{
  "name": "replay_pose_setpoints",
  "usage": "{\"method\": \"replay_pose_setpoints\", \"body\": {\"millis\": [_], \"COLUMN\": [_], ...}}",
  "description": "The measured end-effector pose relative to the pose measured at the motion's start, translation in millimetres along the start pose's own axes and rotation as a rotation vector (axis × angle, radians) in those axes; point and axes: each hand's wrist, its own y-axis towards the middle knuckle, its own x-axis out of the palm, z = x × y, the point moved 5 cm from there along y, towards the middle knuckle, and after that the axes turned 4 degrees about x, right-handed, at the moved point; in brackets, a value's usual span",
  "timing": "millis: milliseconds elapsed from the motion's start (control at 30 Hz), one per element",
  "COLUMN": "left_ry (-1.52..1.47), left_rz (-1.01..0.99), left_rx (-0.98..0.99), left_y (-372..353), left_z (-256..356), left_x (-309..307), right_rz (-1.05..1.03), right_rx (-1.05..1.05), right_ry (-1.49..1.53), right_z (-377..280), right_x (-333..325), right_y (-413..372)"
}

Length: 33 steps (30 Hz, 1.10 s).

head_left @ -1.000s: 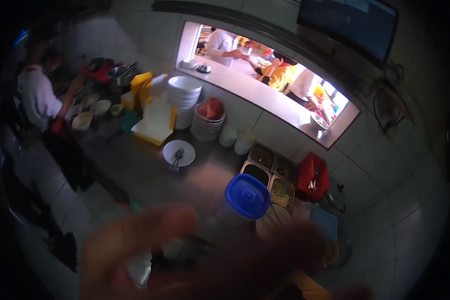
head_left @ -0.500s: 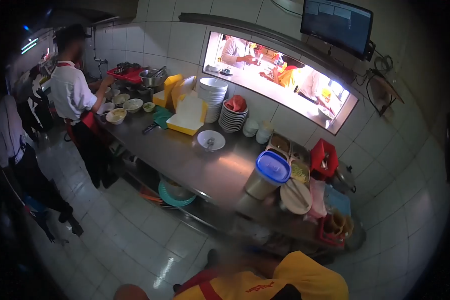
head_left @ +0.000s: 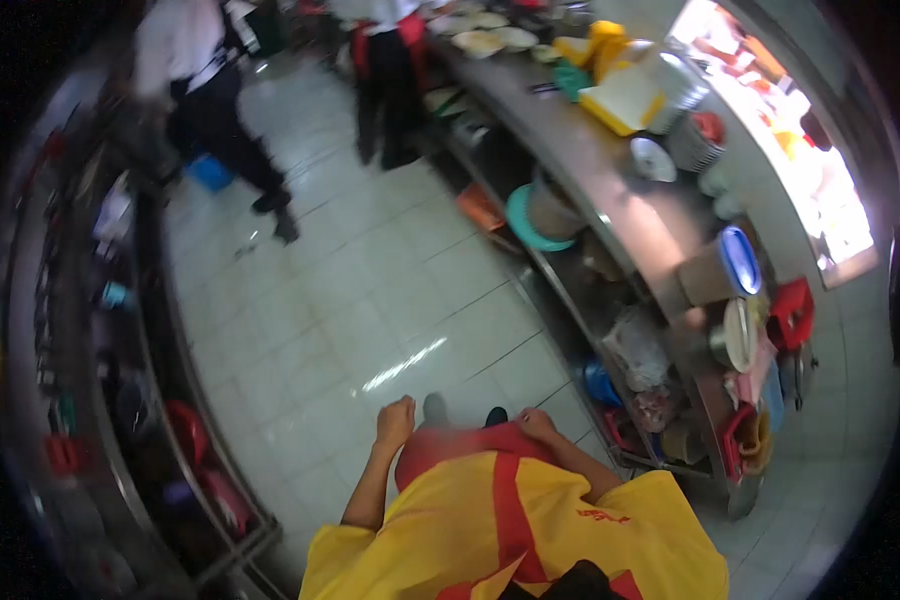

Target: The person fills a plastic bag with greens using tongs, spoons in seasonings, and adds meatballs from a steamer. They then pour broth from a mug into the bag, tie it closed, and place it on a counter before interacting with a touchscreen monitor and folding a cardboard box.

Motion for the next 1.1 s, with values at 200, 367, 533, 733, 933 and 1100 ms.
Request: {"method": "replay_pose_setpoints", "body": {"millis": [200, 367, 533, 733, 933, 1100], "left_ry": [-0.048, -0.254, -0.505, -0.370, -0.163, -0.353], "left_rz": [-0.177, -0.028, 0.287, 0.470, 0.237, 0.289], "left_rx": [-0.628, -0.836, -0.696, -0.470, -0.835, -0.991], "left_y": [-259, -316, -281, -328, -443, -467], "left_z": [-216, -197, -94, -72, -135, -182], "left_x": [152, 156, 131, 124, 185, 155], "right_rz": [-0.071, 0.018, -0.105, -0.364, -0.257, -0.111], "right_rx": [-0.085, -0.189, -0.042, 0.082, -0.004, 0.144], "right_ry": [0.031, 0.065, 0.097, -0.257, -0.126, 0.311], "right_z": [-19, 9, 113, 266, 175, 135], "right_x": [6, 25, 92, 182, 112, 106], "right_y": [-14, -36, -58, -86, -131, -121]}}
